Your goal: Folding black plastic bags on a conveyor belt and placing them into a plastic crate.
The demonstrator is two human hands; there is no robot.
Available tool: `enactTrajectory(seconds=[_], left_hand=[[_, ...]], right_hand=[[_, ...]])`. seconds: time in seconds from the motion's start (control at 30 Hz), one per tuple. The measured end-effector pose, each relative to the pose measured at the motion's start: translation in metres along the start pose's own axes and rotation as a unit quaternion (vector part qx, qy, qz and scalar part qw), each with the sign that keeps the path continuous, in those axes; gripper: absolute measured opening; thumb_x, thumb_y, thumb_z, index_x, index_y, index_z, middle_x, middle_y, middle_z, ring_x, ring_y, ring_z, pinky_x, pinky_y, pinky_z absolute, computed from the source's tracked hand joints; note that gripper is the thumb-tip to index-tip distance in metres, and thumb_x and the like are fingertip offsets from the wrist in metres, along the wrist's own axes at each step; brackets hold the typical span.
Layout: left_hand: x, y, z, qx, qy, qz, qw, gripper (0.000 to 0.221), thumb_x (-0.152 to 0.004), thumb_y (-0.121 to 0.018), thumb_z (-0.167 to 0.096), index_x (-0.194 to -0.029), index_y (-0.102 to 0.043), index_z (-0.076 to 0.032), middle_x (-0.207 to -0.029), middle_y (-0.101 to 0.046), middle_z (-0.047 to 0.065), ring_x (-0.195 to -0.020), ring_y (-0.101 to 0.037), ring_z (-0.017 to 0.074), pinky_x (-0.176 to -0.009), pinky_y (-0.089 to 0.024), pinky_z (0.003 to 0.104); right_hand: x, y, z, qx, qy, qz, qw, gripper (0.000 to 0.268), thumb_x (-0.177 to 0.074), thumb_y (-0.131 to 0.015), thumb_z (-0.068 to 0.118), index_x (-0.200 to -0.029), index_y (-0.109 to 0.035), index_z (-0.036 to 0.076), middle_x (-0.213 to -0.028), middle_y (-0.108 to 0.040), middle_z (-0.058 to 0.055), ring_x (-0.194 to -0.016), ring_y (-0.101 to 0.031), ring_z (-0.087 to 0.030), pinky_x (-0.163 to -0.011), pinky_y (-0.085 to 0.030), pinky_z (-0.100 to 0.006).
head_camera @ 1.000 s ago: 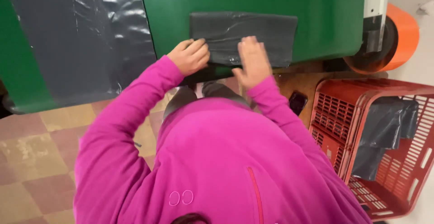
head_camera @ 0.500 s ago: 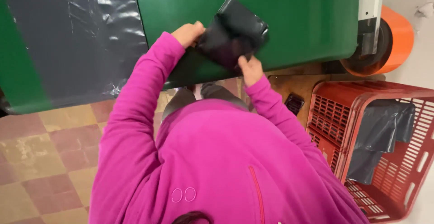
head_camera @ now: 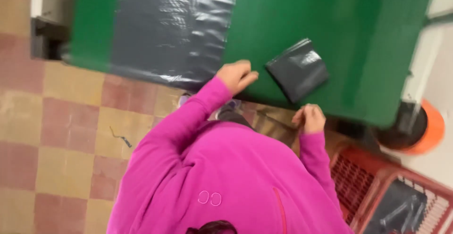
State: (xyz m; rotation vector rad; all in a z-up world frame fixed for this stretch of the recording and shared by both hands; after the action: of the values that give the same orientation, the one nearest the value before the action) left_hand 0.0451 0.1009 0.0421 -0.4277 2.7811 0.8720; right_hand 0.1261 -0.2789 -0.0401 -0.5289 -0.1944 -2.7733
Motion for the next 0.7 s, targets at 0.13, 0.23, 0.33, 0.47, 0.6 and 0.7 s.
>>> enactTrajectory(seconds=[0.13, 0.23, 0.33, 0.47, 0.6, 0.7], left_hand=[[0.141, 0.062, 0.095, 0.062, 0.126, 0.212, 0.967, 0.043, -0.097, -0.060, -0.047, -0.098, -0.077, -0.008, -0.094, -0.073, 0.020, -0.088, -0.070, 0.0391, -0.077, -0.053, 0.049], [0.255, 0.104, 0.254, -0.078, 0.365, 0.157, 0.914, 0.054, -0.084, -0.069, -0.056, -0.099, -0.079, -0.005, -0.100, -0.074, 0.021, -0.095, -0.070, 0.0386, -0.088, -0.054, 0.049], [0.284, 0.169, 0.296, -0.190, 0.246, -0.115, 0.944, 0.086, -0.071, -0.084, -0.056, -0.120, -0.068, 0.012, -0.100, -0.070, 0.030, -0.091, -0.066, 0.0456, -0.080, -0.052, 0.049], [0.289, 0.162, 0.336, 0.144, 0.102, -0.262, 0.949, 0.089, -0.089, -0.083, -0.038, -0.143, -0.042, 0.020, -0.137, -0.049, 0.036, -0.124, -0.047, 0.0487, -0.105, -0.039, 0.058], [0.294, 0.168, 0.302, 0.135, 0.334, -0.135, 0.923, 0.048, -0.087, -0.078, -0.043, -0.117, -0.073, -0.004, -0.123, -0.072, 0.018, -0.121, -0.063, 0.0337, -0.108, -0.048, 0.042], [0.275, 0.227, 0.216, 0.007, 0.209, -0.203, 0.957, 0.040, -0.085, -0.080, -0.033, -0.112, -0.077, -0.004, -0.131, -0.067, 0.017, -0.134, -0.051, 0.0393, -0.114, -0.040, 0.045]], right_hand=[[0.036, -0.100, -0.083, 0.088, -0.223, 0.240, 0.941, 0.039, -0.103, -0.059, 0.030, -0.126, -0.065, -0.001, -0.110, -0.073, -0.014, -0.091, -0.076, -0.023, -0.075, -0.060, -0.033], [0.019, -0.192, -0.143, 0.022, -0.152, 0.221, 0.963, 0.062, -0.091, -0.070, 0.030, -0.144, -0.044, 0.010, -0.138, -0.056, -0.007, -0.118, -0.062, -0.021, -0.086, -0.057, -0.038], [-0.016, -0.258, -0.181, -0.022, 0.019, 0.234, 0.972, 0.067, -0.099, -0.074, 0.028, -0.153, -0.047, -0.001, -0.145, -0.057, -0.015, -0.130, -0.056, -0.024, -0.105, -0.050, -0.034], [-0.015, -0.290, -0.206, 0.010, -0.009, 0.091, 0.996, 0.066, -0.094, -0.076, 0.026, -0.148, -0.050, -0.001, -0.147, -0.057, -0.013, -0.128, -0.057, -0.020, -0.104, -0.047, -0.032], [0.061, -0.304, -0.130, 0.218, 0.067, 0.042, 0.973, 0.041, -0.097, -0.076, 0.026, -0.125, -0.071, -0.004, -0.129, -0.071, -0.021, -0.113, -0.065, -0.024, -0.100, -0.052, -0.035], [0.106, -0.310, -0.040, 0.204, 0.267, 0.050, 0.941, 0.036, -0.094, -0.075, 0.017, -0.124, -0.069, -0.002, -0.138, -0.057, -0.016, -0.123, -0.059, -0.024, -0.106, -0.047, -0.034]])
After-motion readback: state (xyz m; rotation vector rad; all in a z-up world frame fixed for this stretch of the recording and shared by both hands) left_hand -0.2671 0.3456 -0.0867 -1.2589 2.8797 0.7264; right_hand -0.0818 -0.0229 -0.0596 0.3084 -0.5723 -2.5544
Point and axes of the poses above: each hand's wrist, its own x-axis away from the middle knuckle, its own y-axis out of the back of the hand, z = x × y, the point moved 4 cm from there along -x, towards the middle knuckle
